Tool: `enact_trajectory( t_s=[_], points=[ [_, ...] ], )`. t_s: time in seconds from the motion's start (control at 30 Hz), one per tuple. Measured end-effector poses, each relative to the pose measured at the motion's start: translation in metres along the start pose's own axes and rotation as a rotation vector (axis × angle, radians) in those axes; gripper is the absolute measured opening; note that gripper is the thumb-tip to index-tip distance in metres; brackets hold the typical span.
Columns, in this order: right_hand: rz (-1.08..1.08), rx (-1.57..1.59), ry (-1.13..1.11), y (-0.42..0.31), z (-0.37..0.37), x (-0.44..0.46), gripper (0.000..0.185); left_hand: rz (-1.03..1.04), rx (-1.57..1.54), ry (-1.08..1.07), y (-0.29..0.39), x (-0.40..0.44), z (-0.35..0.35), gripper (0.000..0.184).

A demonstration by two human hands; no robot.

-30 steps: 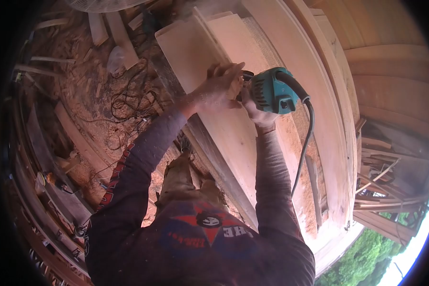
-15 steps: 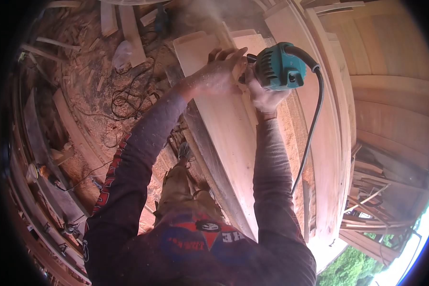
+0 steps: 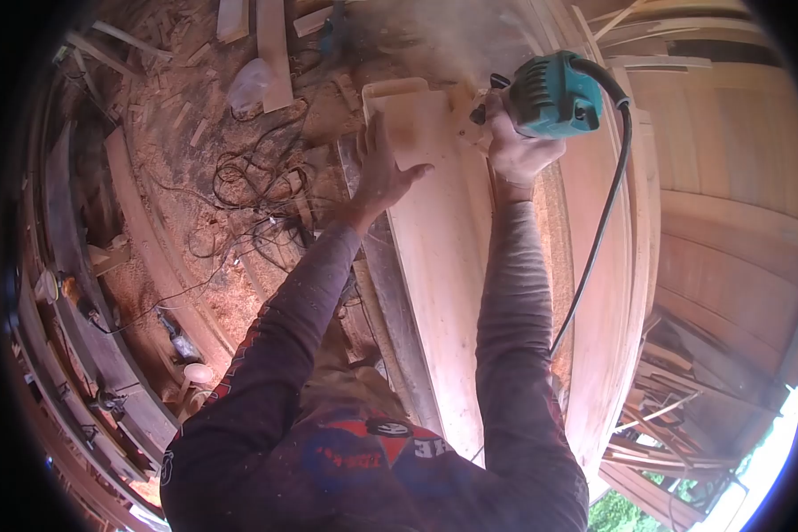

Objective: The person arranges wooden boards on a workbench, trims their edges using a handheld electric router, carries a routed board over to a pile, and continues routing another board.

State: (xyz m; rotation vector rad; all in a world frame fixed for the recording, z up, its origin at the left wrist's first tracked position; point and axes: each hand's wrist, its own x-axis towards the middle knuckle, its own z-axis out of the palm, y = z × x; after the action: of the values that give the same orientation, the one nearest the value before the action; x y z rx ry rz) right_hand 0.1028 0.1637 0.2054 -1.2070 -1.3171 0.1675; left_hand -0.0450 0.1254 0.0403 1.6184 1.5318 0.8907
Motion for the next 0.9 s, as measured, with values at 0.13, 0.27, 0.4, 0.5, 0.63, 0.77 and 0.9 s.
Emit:
enact_trajectory(
  t_s=[0.13, 0.27, 0.4, 0.5, 0.63, 0.77, 0.9],
  points=[
    [-0.027, 0.039, -0.012, 0.011, 0.022, 0.015, 0.02, 0.065, 0.112, 0.008, -0.009, -0.017, 0.013, 0.114],
    [-0.1, 0.067, -0.008, 0.028, 0.038, 0.035, 0.02, 0.1, 0.007, 0.093, -0.012, -0.02, 0.017, 0.112],
    [-0.076, 0.084, 0.009, 0.023, 0.046, 0.039, 0.022, 0.096, -0.004, 0.09, -0.013, -0.019, 0.015, 0.113],
    [-0.16, -0.019, -0.046, 0.019, 0.029, 0.036, 0.022, 0.122, -0.002, 0.101, -0.014, -0.017, 0.015, 0.11],
    [-0.09, 0.082, 0.119, -0.019, -0.004, 0.03, 0.024, 0.095, 0.013, 0.078, -0.013, -0.018, 0.017, 0.109],
    [-0.059, 0.124, 0.231, -0.082, -0.061, 0.026, 0.029, 0.132, 0.047, 0.073, -0.015, -0.015, 0.019, 0.11],
    [-0.019, 0.047, 0.308, -0.137, -0.143, -0.005, 0.03, 0.087, 0.271, -0.006, -0.009, -0.02, 0.009, 0.11]
  ],
)
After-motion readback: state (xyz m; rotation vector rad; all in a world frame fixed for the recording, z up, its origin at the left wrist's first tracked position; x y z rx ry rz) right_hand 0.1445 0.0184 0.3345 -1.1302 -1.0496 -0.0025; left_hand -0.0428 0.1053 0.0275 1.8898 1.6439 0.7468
